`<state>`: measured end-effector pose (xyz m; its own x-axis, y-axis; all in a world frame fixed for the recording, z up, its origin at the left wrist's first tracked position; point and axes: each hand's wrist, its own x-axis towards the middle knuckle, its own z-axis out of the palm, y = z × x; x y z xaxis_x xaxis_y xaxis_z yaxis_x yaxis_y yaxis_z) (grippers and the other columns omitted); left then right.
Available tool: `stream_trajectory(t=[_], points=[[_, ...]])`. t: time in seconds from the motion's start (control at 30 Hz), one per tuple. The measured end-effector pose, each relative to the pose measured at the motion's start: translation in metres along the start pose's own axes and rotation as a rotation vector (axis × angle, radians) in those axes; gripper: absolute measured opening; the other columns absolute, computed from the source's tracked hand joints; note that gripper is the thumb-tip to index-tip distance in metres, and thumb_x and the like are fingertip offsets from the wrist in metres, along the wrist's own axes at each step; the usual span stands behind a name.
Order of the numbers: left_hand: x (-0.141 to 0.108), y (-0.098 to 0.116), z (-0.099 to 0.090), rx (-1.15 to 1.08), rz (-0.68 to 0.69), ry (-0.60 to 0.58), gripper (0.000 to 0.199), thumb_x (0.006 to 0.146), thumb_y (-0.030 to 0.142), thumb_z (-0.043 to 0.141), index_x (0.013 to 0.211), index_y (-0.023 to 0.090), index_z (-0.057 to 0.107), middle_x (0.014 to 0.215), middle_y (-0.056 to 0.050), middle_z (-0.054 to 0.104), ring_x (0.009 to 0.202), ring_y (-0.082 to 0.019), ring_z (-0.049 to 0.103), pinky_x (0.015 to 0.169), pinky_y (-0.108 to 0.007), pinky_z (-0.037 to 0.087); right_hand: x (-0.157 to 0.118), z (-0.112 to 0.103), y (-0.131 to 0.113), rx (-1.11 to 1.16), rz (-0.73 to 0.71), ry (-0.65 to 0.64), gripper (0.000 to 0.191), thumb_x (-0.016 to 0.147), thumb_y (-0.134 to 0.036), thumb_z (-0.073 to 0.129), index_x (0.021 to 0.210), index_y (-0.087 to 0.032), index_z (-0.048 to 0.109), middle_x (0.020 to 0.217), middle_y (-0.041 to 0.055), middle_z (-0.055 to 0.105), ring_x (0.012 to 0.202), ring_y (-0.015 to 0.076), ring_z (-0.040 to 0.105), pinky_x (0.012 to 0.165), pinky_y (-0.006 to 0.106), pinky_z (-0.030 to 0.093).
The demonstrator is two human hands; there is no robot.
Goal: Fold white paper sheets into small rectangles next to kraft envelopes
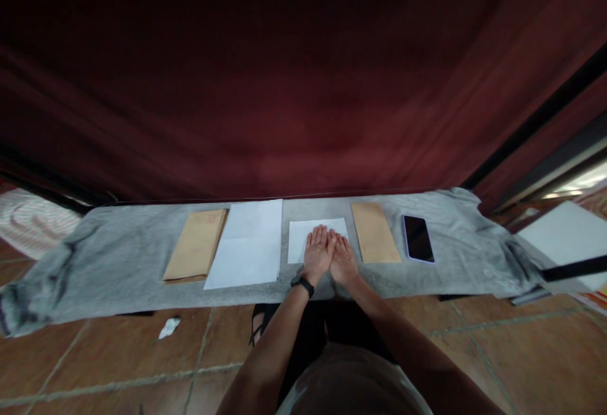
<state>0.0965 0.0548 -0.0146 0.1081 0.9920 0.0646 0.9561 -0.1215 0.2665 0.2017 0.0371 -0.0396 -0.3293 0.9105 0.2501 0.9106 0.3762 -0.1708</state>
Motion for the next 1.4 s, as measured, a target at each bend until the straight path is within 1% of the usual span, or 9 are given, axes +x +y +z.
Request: stream_trajectory(t=[0.27,0.47,0.57,0.7,0.8,0.9,1.1,1.27,1.4], points=[[-0.011,-0.043,-0.006,0.118,-0.146,0.101,0.063,0.105,0.04,0.024,0.155,0.003,0.032,0.163,-0.018,0.031,0.154,-0.026,0.022,0.125,-0.044,0.021,-0.002,0.014,-0.002,0.06,0.042,0.171,0.054,0.104,-0.031,0.039,0.153,-0.007,0.04,0.157,0.0176,0.041,0.149,0.0266,0.035,0.122,0.047,0.027],[-0.03,-0.043,-0.002,0.125,-0.268,0.164,0.063,0.104,0.035,0.023,0.154,-0.002,0.032,0.162,-0.023,0.028,0.153,-0.03,0.024,0.125,-0.047,0.02,-0.001,0.014,-0.003,0.08,0.062,0.143,0.056,0.104,-0.032,0.04,0.155,-0.009,0.036,0.158,0.0159,0.039,0.149,0.0266,0.034,0.122,0.048,0.025],[-0.027,-0.032,-0.003,0.088,-0.189,0.165,0.061,0.104,0.034,0.024,0.155,0.001,0.033,0.163,-0.019,0.03,0.154,-0.027,0.021,0.126,-0.046,0.017,-0.001,0.011,-0.003,0.074,0.068,0.099,0.056,0.104,-0.032,0.038,0.155,-0.009,0.036,0.16,0.0152,0.036,0.15,0.0268,0.032,0.123,0.048,0.023],[-0.005,-0.019,-0.005,0.021,0.008,0.062,0.058,0.104,0.034,0.023,0.155,0.01,0.036,0.163,-0.011,0.035,0.154,-0.023,0.021,0.127,-0.044,0.017,-0.001,0.007,-0.003,0.042,0.034,0.032,0.053,0.102,-0.023,0.036,0.153,-0.007,0.04,0.16,0.0155,0.034,0.151,0.027,0.03,0.124,0.047,0.021],[0.01,-0.021,-0.006,0.018,0.001,0.033,0.058,0.104,0.037,0.024,0.154,0.01,0.038,0.161,-0.012,0.037,0.154,-0.023,0.023,0.126,-0.045,0.019,0.0,0.004,-0.004,0.035,0.039,0.028,0.052,0.103,-0.024,0.035,0.152,-0.008,0.042,0.16,0.0153,0.035,0.15,0.027,0.032,0.123,0.048,0.021],[0.014,-0.034,-0.008,0.048,-0.069,0.079,0.059,0.104,0.035,0.024,0.154,0.006,0.037,0.161,-0.015,0.036,0.153,-0.023,0.024,0.126,-0.043,0.02,0.001,0.004,-0.005,0.051,0.076,0.053,0.054,0.104,-0.031,0.035,0.153,-0.009,0.041,0.16,0.0146,0.037,0.149,0.0268,0.034,0.123,0.048,0.021],[-0.024,-0.044,-0.008,0.112,-0.189,0.125,0.06,0.104,0.034,0.028,0.154,0.001,0.035,0.161,-0.021,0.032,0.153,-0.028,0.026,0.125,-0.045,0.022,0.002,0.004,-0.005,0.054,0.123,0.034,0.057,0.104,-0.037,0.038,0.154,-0.011,0.039,0.162,0.0154,0.032,0.151,0.0288,0.031,0.123,0.048,0.022],[-0.07,-0.04,-0.006,0.151,-0.086,0.104,0.057,0.103,0.033,0.032,0.156,0.012,0.035,0.164,-0.014,0.03,0.154,-0.027,0.024,0.125,-0.048,0.021,0.003,0.0,-0.006,0.047,0.119,0.001,0.058,0.104,-0.038,0.036,0.156,-0.012,0.037,0.163,0.0142,0.031,0.151,0.0283,0.029,0.123,0.046,0.022],[-0.078,-0.039,-0.01,0.158,-0.088,0.096,0.059,0.101,0.031,0.035,0.156,0.01,0.034,0.163,-0.016,0.031,0.153,-0.028,0.025,0.124,-0.049,0.023,0.002,-0.002,-0.007,0.019,0.128,-0.013,0.057,0.104,-0.037,0.036,0.155,-0.011,0.039,0.163,0.0147,0.031,0.15,0.028,0.031,0.123,0.045,0.021]])
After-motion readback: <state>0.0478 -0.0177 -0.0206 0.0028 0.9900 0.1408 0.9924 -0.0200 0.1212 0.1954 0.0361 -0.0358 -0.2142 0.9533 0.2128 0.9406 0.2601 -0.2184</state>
